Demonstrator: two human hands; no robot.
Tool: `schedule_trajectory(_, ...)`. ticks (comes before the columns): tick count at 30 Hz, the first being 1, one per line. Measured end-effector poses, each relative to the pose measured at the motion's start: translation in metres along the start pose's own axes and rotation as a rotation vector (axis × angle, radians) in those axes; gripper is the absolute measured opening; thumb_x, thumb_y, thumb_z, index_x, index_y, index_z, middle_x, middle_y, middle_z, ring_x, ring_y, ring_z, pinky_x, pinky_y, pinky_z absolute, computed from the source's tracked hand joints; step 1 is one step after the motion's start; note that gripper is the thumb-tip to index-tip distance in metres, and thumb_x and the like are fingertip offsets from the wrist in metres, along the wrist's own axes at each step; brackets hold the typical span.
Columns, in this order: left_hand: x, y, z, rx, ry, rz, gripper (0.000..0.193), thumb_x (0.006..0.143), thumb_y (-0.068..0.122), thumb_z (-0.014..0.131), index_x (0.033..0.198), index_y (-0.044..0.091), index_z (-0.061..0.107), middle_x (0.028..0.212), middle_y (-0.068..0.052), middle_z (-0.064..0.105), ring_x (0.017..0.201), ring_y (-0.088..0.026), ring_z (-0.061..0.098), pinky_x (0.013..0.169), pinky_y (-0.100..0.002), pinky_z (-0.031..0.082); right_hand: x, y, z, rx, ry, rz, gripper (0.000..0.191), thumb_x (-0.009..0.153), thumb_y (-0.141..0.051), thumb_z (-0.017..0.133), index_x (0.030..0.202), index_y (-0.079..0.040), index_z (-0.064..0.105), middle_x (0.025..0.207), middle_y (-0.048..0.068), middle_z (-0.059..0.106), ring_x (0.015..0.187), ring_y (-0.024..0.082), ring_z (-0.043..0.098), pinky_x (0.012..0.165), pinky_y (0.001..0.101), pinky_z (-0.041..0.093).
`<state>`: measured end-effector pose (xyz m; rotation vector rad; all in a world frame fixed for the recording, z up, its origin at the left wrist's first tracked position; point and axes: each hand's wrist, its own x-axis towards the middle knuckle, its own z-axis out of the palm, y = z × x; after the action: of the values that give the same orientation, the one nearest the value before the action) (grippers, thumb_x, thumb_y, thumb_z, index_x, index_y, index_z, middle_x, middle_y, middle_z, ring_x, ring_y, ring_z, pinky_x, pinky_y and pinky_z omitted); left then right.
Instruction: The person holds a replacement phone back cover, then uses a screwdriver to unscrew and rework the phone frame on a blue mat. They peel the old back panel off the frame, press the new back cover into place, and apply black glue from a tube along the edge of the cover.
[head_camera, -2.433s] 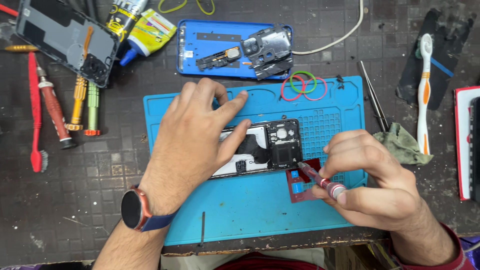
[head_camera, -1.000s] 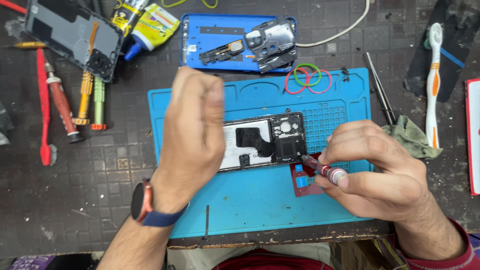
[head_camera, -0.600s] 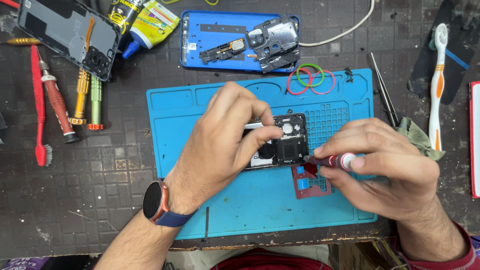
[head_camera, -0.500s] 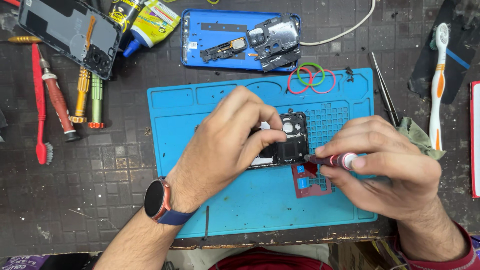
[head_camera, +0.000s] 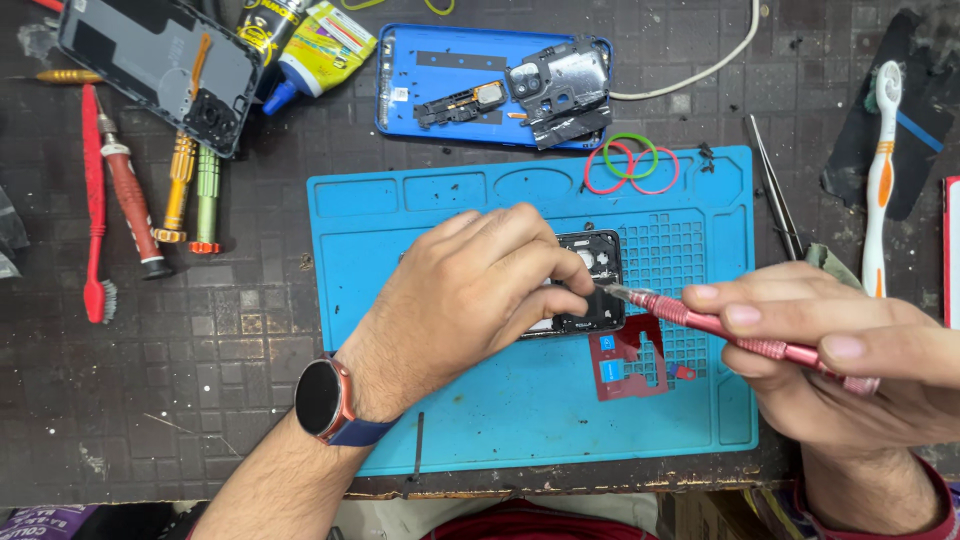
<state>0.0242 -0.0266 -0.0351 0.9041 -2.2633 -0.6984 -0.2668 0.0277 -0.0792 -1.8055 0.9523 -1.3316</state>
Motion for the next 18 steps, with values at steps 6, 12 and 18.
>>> schedule_trajectory(6, 0.001, 0.000, -0.001, -0.005, -0.004, 0.012, 0.018, 0.092, 0.026, 0.079, 0.099, 0.014, 0.068, 0.095, 0.001, 0.064, 0.090, -0.020, 0.066, 0.077, -0.035, 0.050, -0.004, -0.002, -0.008, -0.126, -0.094, 0.121, 0.020, 0.082, -0.002, 0.078, 0.098, -0.010, 0.069, 0.105, 0.009, 0.077, 0.093, 0.022, 0.078, 0.085, 0.0343, 0.061)
schedule_trajectory(12, 0.000, 0.002, -0.003, -0.028, -0.028, 0.006, 0.020, 0.090, 0.030, 0.079, 0.098, 0.014, 0.069, 0.095, 0.001, 0.064, 0.090, -0.019, 0.066, 0.076, -0.035, 0.050, 0.005, -0.012, -0.003, -0.011, -0.092, 0.063, 0.024, 0.083, -0.002, 0.079, 0.103, -0.012, 0.069, 0.108, 0.006, 0.076, 0.093, 0.019, 0.076, 0.078, 0.0278, 0.061)
schedule_trajectory(18, 0.002, 0.001, -0.002, -0.023, -0.038, 0.012, 0.022, 0.089, 0.033, 0.079, 0.097, 0.015, 0.069, 0.094, 0.002, 0.064, 0.088, -0.019, 0.066, 0.076, -0.035, 0.050, 0.013, -0.016, -0.003, -0.016, -0.116, 0.037, 0.028, 0.080, 0.001, 0.079, 0.103, -0.010, 0.067, 0.106, 0.008, 0.076, 0.087, 0.019, 0.077, 0.077, 0.0299, 0.061)
